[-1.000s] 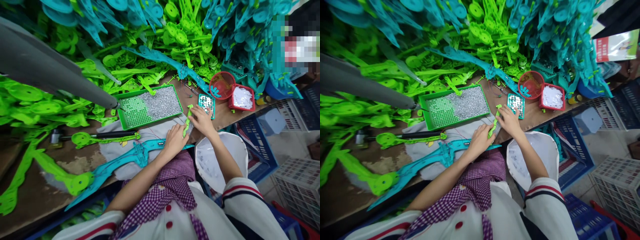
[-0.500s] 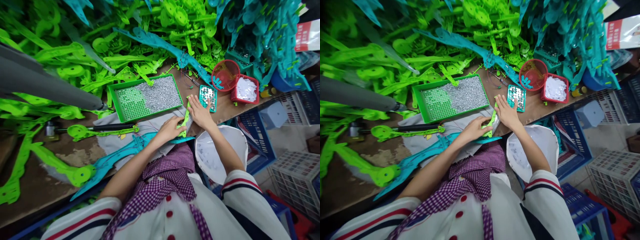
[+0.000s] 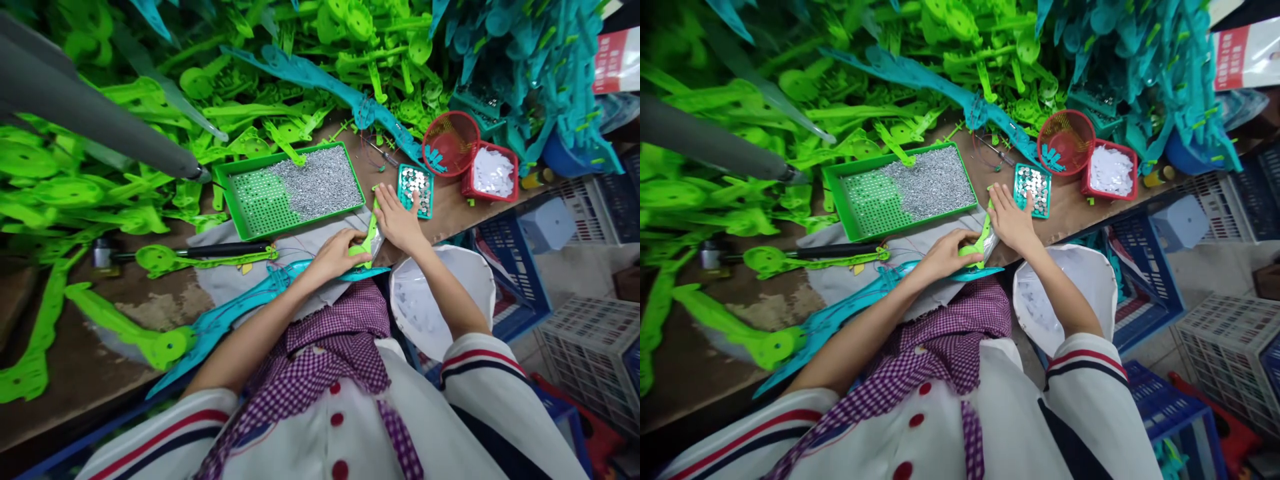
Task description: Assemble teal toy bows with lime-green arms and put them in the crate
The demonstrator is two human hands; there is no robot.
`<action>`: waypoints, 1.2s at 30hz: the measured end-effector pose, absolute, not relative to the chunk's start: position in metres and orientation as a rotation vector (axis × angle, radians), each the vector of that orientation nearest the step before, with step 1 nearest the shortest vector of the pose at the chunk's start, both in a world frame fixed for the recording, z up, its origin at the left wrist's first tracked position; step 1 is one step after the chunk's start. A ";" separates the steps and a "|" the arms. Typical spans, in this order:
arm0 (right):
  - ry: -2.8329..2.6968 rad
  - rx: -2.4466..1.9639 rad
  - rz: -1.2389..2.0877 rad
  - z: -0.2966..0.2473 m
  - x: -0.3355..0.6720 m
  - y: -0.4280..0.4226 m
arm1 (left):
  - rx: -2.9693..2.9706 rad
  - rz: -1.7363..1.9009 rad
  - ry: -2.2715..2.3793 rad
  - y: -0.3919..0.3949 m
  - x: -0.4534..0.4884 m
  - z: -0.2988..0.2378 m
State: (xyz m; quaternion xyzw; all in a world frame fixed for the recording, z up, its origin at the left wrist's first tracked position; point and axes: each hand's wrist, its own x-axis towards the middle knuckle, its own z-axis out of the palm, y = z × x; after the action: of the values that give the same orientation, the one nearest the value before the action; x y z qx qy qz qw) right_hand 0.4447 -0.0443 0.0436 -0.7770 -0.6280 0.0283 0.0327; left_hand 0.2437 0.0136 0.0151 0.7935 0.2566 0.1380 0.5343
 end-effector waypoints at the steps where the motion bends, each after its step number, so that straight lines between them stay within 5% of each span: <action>1: -1.930 -2.395 0.081 0.043 0.444 -0.044 | 1.881 0.323 0.606 0.016 0.240 0.015; 36: -2.013 -2.306 0.154 0.055 0.460 -0.034 | 1.840 0.228 0.688 0.030 0.233 0.013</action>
State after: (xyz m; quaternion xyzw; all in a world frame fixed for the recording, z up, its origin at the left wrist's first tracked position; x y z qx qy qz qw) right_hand 0.4596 -0.0344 0.0552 -0.7519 -0.6562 0.0503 0.0384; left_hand 0.2330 0.0301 0.0134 0.7772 0.2905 0.0964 0.5499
